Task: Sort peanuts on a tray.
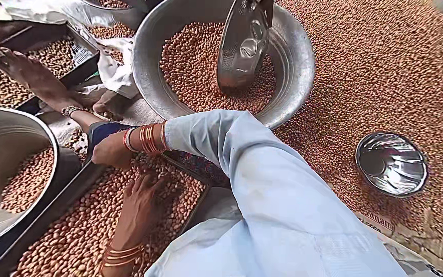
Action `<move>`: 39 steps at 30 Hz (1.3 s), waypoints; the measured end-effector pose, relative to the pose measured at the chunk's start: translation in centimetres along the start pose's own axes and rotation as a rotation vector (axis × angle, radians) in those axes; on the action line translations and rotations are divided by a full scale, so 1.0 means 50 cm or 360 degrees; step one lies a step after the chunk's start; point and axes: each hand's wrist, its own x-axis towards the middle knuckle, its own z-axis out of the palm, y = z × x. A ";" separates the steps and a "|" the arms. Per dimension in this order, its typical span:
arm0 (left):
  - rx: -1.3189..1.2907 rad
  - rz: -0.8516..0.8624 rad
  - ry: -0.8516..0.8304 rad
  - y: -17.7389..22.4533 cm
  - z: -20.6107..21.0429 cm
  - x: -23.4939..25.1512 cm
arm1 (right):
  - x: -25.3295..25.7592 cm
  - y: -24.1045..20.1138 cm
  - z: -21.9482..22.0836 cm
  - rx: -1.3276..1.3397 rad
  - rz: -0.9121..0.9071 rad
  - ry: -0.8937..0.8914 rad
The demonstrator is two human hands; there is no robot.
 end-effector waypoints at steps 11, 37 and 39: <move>-0.0045 -0.0583 -0.0525 -0.016 -0.178 -0.167 | 0.028 -0.015 -0.003 0.0542 -0.0177 0.0143; -0.0077 -0.1021 0.0327 0.002 -0.129 -0.164 | 0.033 -0.004 -0.025 0.1767 0.0019 0.0059; -0.0192 -0.0843 0.0364 0.035 -0.133 -0.138 | 0.027 -0.008 -0.029 0.1306 0.0034 0.0026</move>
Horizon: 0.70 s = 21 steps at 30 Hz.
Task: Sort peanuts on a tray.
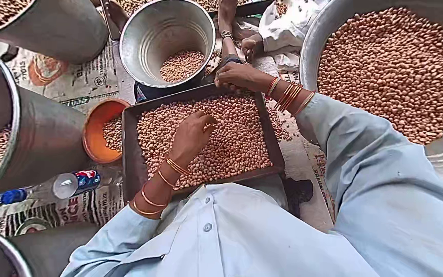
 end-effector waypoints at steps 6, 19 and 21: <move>0.0045 0.0048 -0.0196 0.073 0.034 0.059 | -0.031 -0.004 0.015 -0.1623 -0.0111 -0.0287; -0.0210 -0.0028 -0.0165 0.026 0.060 0.032 | -0.066 -0.026 0.064 -0.2021 0.0168 -0.0497; -0.0334 -0.0136 -0.0110 0.023 0.036 0.032 | -0.068 -0.025 0.069 -0.2041 0.0202 -0.0511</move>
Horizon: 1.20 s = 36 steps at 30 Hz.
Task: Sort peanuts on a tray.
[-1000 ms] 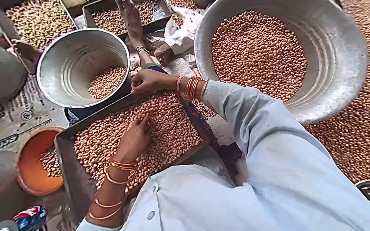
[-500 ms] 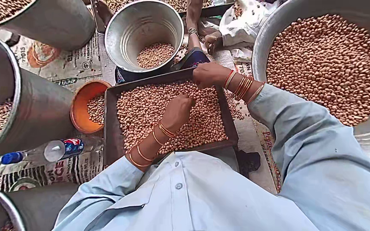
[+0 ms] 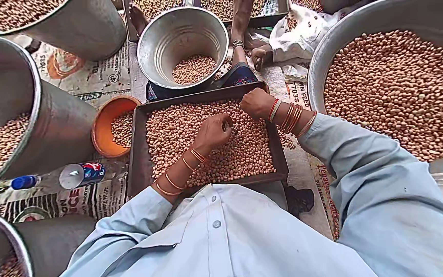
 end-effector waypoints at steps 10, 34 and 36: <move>0.0327 0.0224 -0.0005 0.018 0.078 0.064 | 0.015 0.027 0.015 0.0033 -0.0047 -0.0063; -0.0085 -0.0824 0.0198 -0.215 -0.210 -0.033 | 0.005 -0.013 -0.002 -0.0008 -0.0380 0.0043; 0.0391 -0.1002 0.0456 -0.270 -0.272 -0.061 | 0.009 -0.020 0.012 -0.0067 -0.0344 0.0077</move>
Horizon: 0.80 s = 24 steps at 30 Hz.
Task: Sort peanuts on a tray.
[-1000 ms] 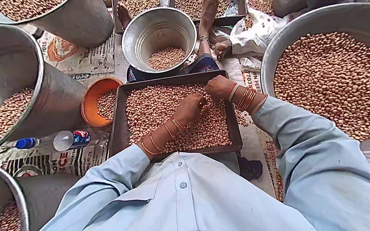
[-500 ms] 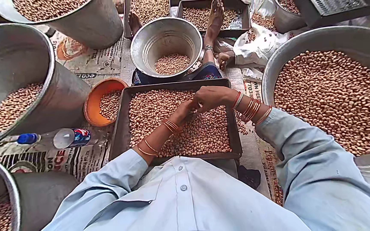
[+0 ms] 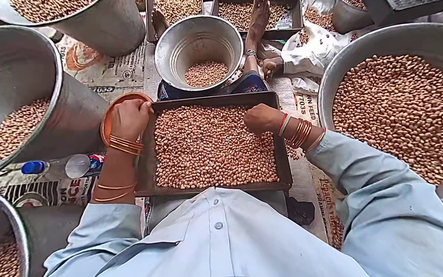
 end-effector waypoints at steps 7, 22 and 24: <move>-0.0199 0.0784 0.0091 0.137 0.052 -0.044 | 0.010 -0.030 0.021 -0.0055 -0.0019 0.0110; -0.0323 0.1151 -0.0289 0.294 0.247 -0.143 | 0.005 -0.005 0.017 0.0092 0.0113 0.0082; -0.0731 0.0839 -0.0423 0.273 0.237 -0.098 | 0.007 -0.001 0.023 0.0076 0.0088 0.0096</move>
